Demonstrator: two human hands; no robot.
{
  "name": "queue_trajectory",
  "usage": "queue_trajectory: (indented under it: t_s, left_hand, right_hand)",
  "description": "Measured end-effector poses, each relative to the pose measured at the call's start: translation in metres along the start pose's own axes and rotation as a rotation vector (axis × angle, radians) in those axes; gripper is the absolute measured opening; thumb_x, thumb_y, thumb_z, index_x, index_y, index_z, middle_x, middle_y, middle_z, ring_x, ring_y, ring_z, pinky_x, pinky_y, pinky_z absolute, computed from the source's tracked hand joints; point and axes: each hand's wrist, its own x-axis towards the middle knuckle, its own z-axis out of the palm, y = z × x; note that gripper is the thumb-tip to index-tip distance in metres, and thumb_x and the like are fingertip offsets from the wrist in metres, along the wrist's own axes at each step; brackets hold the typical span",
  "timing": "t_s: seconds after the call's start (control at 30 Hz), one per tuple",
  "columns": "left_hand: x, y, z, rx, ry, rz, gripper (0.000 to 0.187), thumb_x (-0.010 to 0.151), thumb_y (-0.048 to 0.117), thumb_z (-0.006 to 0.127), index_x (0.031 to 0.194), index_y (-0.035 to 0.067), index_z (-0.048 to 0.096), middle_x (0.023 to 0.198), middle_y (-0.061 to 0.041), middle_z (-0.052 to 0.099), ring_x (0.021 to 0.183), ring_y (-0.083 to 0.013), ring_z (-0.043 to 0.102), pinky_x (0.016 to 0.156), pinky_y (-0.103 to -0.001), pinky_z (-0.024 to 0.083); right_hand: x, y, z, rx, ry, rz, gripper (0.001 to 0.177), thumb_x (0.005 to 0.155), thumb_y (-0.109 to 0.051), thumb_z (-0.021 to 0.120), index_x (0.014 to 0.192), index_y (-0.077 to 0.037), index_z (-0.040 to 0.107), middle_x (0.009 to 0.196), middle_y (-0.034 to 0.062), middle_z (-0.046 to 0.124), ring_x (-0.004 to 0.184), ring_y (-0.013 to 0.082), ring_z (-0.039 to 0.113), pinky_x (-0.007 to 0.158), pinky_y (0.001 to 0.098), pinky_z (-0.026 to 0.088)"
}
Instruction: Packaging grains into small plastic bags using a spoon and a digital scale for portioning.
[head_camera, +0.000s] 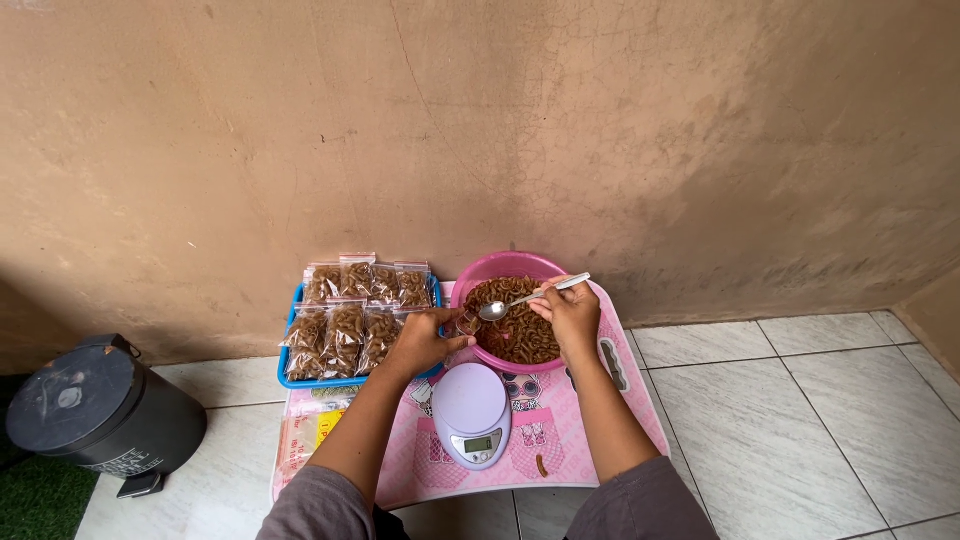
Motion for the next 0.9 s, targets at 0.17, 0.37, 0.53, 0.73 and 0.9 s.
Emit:
queue_trajectory:
  t_s: [0.17,0.37,0.53,0.73,0.9]
  left_hand:
    - [-0.007,0.01,-0.007,-0.031,0.029,0.015,0.053,0.074,0.033,0.09,0.119,0.009,0.076,0.092,-0.015,0.078,0.093,-0.0354,0.074,0.082,-0.045,0.056]
    - [-0.019,0.021,-0.022,-0.103,0.099,0.006,0.051,0.08,0.034,0.086,0.123,0.011,0.074,0.095,-0.011,0.079,0.097,-0.0329,0.074,0.083,-0.043,0.056]
    - [-0.038,0.026,-0.026,-0.079,0.088,0.006,0.05,0.083,0.038,0.084,0.123,0.01,0.073,0.092,-0.013,0.078,0.094,-0.0341,0.074,0.08,-0.044,0.056]
    - [-0.059,0.044,-0.032,0.017,0.086,0.034,0.047,0.084,0.038,0.083,0.12,0.009,0.074,0.088,-0.015,0.076,0.091,-0.0367,0.073,0.079,-0.047,0.055]
    - [-0.066,0.055,-0.035,0.063,0.01,0.076,0.048,0.083,0.034,0.082,0.12,0.006,0.072,0.091,-0.019,0.076,0.092,-0.0391,0.073,0.081,-0.049,0.055]
  right_hand:
    - [0.01,0.02,-0.034,0.006,0.051,0.046,0.018,0.098,-0.003,0.063,0.114,-0.001,0.056,0.101,0.0298,0.07,0.086,0.0359,0.076,0.082,0.0439,0.065]
    - [0.017,0.036,-0.07,-0.019,0.065,0.055,0.019,0.098,-0.003,0.063,0.115,-0.001,0.055,0.104,0.0304,0.068,0.089,0.038,0.075,0.083,0.0459,0.064]
    - [0.005,0.036,-0.081,-0.047,0.048,0.061,0.02,0.097,-0.002,0.064,0.116,-0.001,0.057,0.101,0.0306,0.069,0.086,0.0382,0.075,0.08,0.0453,0.065]
    - [-0.002,0.036,-0.087,-0.011,0.019,0.069,0.021,0.098,-0.003,0.063,0.118,-0.001,0.056,0.103,0.0306,0.069,0.089,0.0402,0.074,0.082,0.0474,0.064]
    - [-0.015,0.02,-0.086,0.021,0.024,0.085,0.022,0.098,-0.004,0.063,0.119,-0.001,0.056,0.105,0.0289,0.067,0.093,0.0398,0.074,0.085,0.0468,0.063]
